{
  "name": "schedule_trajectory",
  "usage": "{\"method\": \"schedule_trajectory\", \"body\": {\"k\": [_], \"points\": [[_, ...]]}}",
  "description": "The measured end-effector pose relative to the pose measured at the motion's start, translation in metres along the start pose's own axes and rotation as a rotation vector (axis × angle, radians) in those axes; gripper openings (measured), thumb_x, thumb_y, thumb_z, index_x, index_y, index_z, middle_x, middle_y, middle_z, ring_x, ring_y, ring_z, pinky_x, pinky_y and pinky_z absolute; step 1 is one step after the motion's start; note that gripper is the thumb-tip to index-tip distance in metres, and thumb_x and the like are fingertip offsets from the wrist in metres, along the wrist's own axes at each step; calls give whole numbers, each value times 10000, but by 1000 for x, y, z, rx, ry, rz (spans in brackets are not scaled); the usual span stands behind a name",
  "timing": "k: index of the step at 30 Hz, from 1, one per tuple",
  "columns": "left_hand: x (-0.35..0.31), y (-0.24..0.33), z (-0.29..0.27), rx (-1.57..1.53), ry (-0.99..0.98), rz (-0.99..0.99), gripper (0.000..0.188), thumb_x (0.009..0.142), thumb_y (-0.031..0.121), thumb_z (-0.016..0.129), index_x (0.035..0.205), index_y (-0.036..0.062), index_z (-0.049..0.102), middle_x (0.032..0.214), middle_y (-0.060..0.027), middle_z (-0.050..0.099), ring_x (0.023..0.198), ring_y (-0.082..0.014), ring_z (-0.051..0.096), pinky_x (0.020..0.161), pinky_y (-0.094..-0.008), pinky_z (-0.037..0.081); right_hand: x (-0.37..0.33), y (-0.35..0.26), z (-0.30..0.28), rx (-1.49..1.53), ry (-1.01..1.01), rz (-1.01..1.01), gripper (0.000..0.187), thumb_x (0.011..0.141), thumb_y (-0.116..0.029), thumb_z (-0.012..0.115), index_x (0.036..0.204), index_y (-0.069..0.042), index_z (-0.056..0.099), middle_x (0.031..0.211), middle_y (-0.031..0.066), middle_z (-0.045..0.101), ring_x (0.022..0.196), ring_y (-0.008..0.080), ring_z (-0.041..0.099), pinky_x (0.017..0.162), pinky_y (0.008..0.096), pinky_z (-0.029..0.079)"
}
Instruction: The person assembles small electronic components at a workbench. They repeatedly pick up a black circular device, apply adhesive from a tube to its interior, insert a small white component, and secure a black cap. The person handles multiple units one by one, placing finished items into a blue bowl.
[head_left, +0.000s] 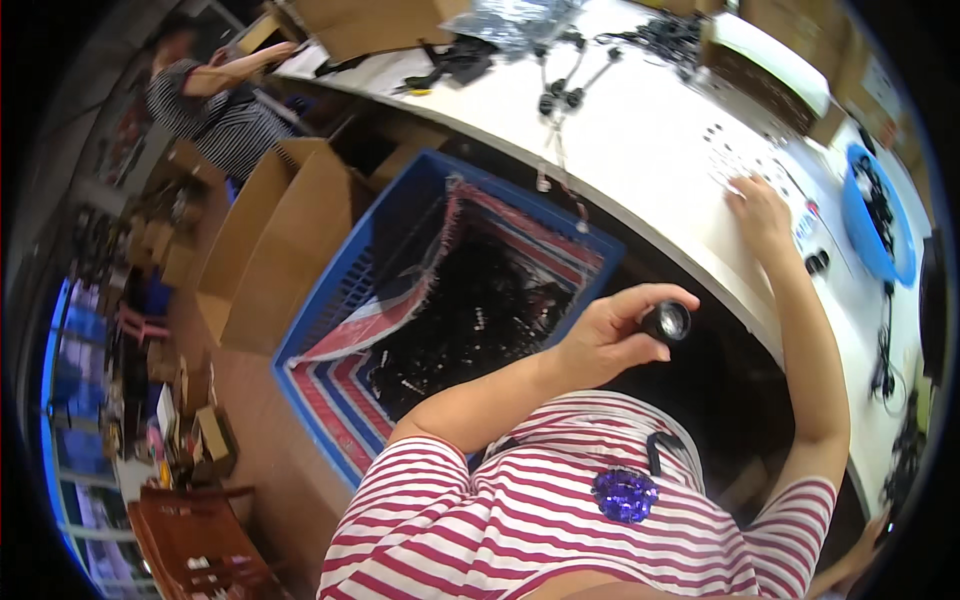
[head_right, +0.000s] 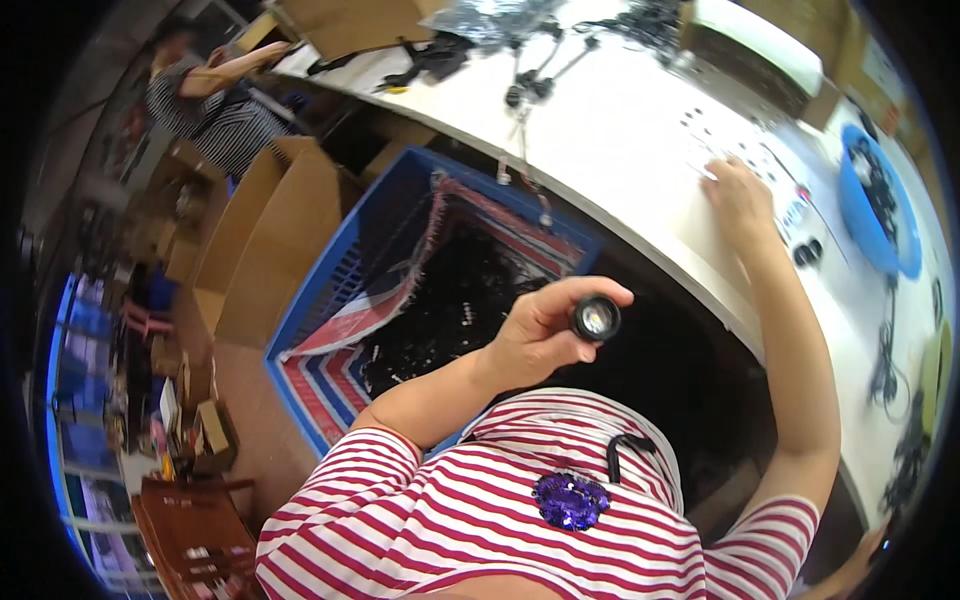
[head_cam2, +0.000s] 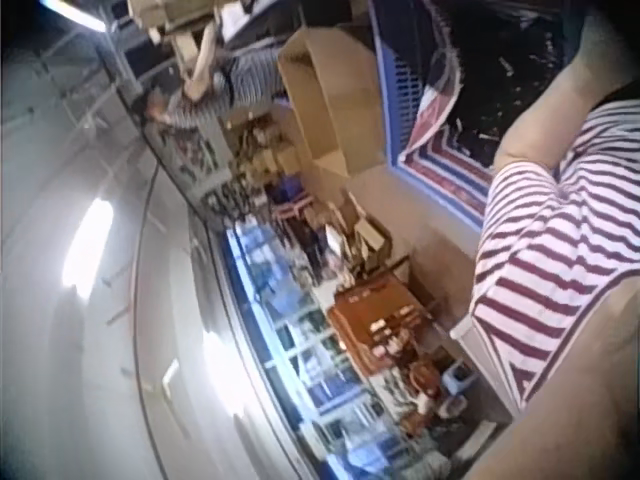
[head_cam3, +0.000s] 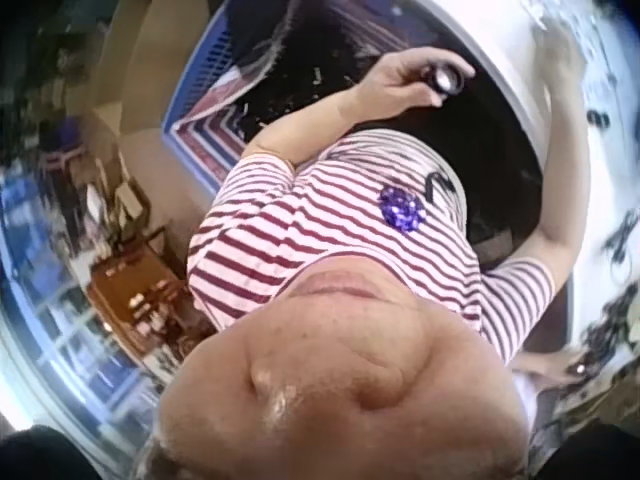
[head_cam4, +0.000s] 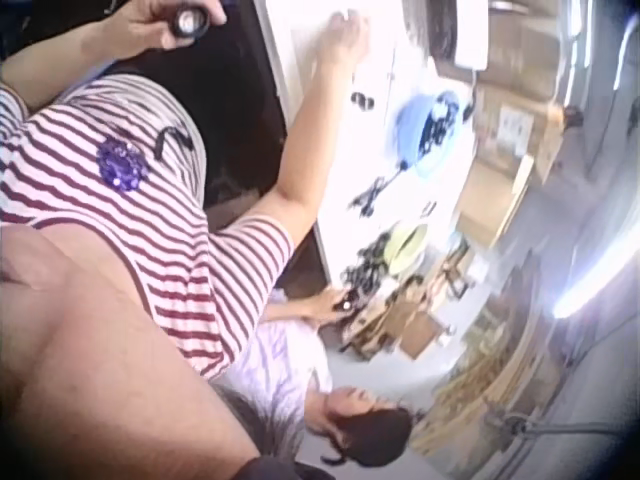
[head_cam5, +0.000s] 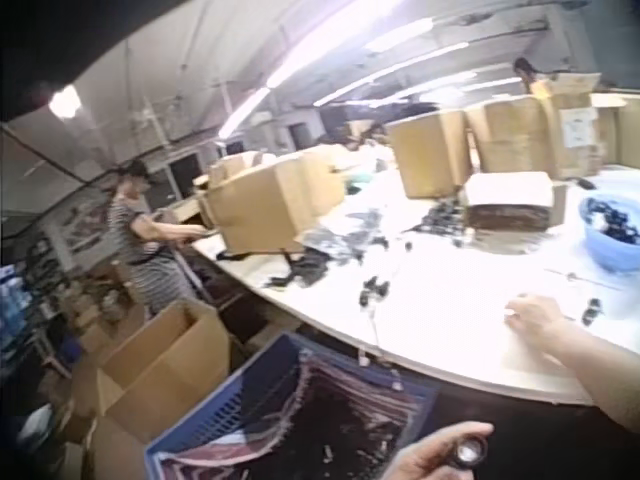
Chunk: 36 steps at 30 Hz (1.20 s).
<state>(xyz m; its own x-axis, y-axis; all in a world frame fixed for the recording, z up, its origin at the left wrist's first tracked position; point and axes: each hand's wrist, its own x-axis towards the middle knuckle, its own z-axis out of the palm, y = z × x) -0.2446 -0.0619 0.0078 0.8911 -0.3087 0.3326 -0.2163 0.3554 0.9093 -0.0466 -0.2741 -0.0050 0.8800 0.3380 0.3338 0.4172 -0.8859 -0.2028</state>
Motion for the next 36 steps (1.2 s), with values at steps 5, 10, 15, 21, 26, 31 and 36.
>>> {"method": "schedule_trajectory", "body": {"k": [5, 10, 15, 21, 26, 31, 36], "points": [[-9, -8, -14, 7, 37, -51, 423, 839, 105, 584, 1226, 14, 441, 829, 34, 482, 701, -18, 436, 644, -155, 385, 3, 5, 3, -13, 78, -57, 158, 804, -170, 555, 880, -50, 624, 845, 132, 605, 793, 293, 582, 711, 366, 446], [-7, -38, -21, -7, -15, -33, 440, 888, 260, 536, 1244, 31, 415, 801, 31, 469, 688, -35, 410, 628, -170, 355, -19, -4, -34, 597, -407, 270, 211, 777, -163, 579, 832, 35, 626, 675, 59, 602, 606, 103, 513, 593, 255, 409], [1, -51, -18, -21, -41, -61, 400, 862, 264, 535, 1188, 41, 469, 773, 30, 468, 661, -34, 409, 564, -162, 343, -50, -7, -30, 454, -170, 206, 247, 748, -198, 627, 902, -6, 625, 701, 57, 578, 673, 155, 538, 631, 280, 420], [13, -56, 0, 37, 115, -289, 304, 745, -51, 470, 1016, 32, 581, 728, 31, 491, 600, -25, 422, 526, -161, 361, -61, 14, -11, 181, 26, 44, 240, 732, -281, 622, 835, -68, 664, 766, 128, 600, 764, 285, 570, 687, 364, 435], [15, -66, 7, 91, 125, -157, 446, 835, 384, 561, 1055, -4, 569, 605, 18, 463, 534, -33, 364, 488, -170, 274, -74, 0, -31, 452, 23, -78, 307, 753, -327, 644, 883, -51, 670, 773, 80, 650, 636, 179, 572, 604, 300, 446], [10, -82, 8, 41, 93, -113, 475, 789, 414, 632, 1046, 19, 571, 648, 31, 467, 550, -47, 354, 491, -182, 256, -116, -48, -60, 905, -151, -189, 184, 755, -161, 683, 892, -39, 676, 693, 9, 601, 556, 56, 475, 501, 199, 372], [10, -87, 9, 90, 53, -124, 421, 798, 387, 633, 1011, 29, 567, 673, 27, 472, 561, -49, 369, 499, -179, 268, -130, -48, -59, 796, -113, -200, 183, 761, -163, 673, 915, -65, 680, 702, 37, 599, 587, 114, 533, 527, 225, 405]]}}
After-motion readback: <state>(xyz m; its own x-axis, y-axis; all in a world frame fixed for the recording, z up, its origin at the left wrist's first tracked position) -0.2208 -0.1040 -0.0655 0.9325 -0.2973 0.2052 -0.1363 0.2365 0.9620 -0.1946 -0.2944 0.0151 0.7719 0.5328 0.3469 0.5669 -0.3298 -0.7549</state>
